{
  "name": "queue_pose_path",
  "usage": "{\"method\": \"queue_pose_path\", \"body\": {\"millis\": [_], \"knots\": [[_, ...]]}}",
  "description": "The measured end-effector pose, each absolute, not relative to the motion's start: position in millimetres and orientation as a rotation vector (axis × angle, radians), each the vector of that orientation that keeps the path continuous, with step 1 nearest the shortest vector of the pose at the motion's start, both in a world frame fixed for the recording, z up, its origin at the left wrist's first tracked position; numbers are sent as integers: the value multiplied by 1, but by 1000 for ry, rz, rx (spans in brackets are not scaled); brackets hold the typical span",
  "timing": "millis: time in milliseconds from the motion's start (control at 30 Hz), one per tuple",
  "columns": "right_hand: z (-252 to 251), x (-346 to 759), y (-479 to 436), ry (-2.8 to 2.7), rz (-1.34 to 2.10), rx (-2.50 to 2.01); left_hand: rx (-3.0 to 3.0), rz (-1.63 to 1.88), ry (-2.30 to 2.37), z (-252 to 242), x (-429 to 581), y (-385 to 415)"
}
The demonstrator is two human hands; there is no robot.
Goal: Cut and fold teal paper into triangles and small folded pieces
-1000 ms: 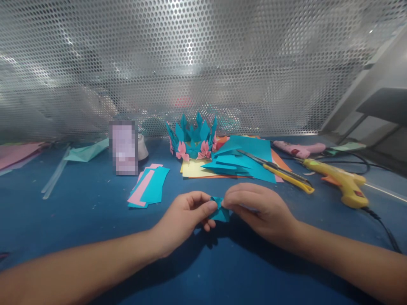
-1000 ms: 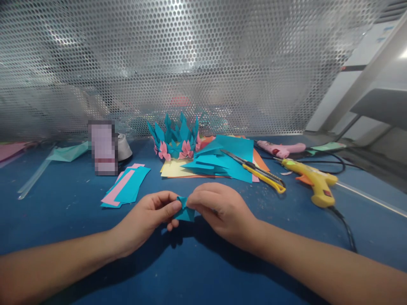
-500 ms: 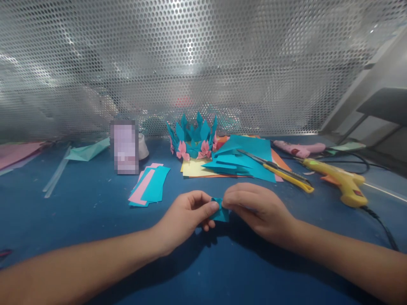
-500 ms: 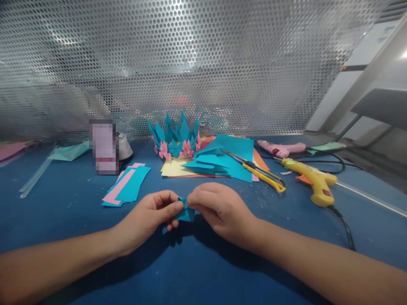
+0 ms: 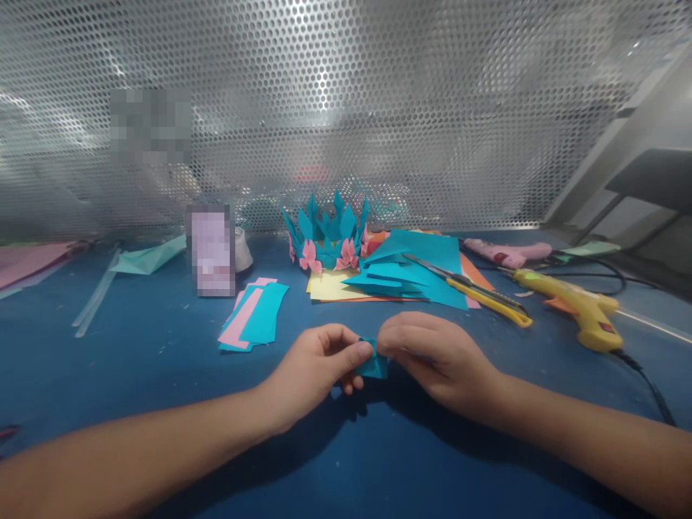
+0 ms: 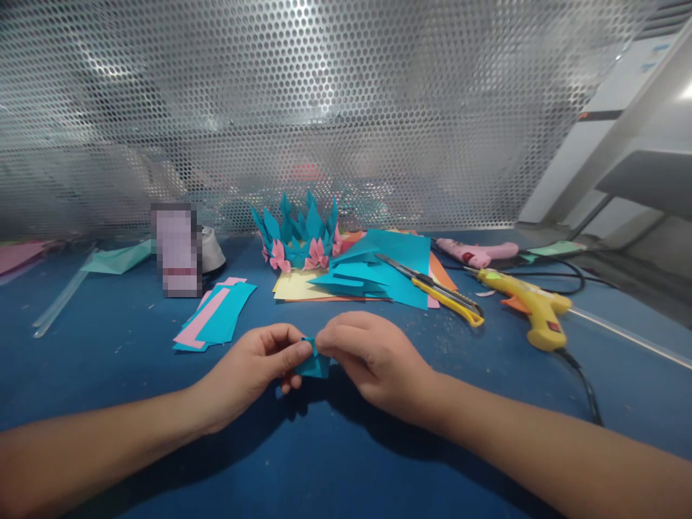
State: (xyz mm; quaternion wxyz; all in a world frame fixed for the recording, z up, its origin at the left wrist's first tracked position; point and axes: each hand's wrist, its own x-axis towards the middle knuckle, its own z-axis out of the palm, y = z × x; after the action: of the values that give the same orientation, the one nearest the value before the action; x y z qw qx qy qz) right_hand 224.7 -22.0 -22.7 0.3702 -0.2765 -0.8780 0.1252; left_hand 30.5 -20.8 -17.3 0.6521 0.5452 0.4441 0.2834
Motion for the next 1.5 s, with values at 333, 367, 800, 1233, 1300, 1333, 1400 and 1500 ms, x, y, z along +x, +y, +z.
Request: {"method": "queue_pose_path", "body": {"millis": [333,367,800,1233,1300,1333,1400,1500], "knots": [[-21,220,-26,-2069,638,-892,1291,670,1014,-18,31,-21],[-21,219,-26,-2017,718,-936,1290,668,1017,-18,31,-21],[-18,215,-24,-1679,1355,-1127,1340,709,975,-23,34,-22],[-24,216,-22,-1674,1367,-1169,1359,679,982,-25,33,-21],[-24,216,-22,-1666,1362,-1179,1354,667,996,-24,33,-20],[-24,216,-22,-1658,1361,-1186,1353,670,1000,-24,33,-20],[-23,217,-21,-1635,1354,-1205,1347,695,996,-24,32,-20],[-22,217,-20,-1598,1332,-1226,1332,744,953,-24,30,-20]]}}
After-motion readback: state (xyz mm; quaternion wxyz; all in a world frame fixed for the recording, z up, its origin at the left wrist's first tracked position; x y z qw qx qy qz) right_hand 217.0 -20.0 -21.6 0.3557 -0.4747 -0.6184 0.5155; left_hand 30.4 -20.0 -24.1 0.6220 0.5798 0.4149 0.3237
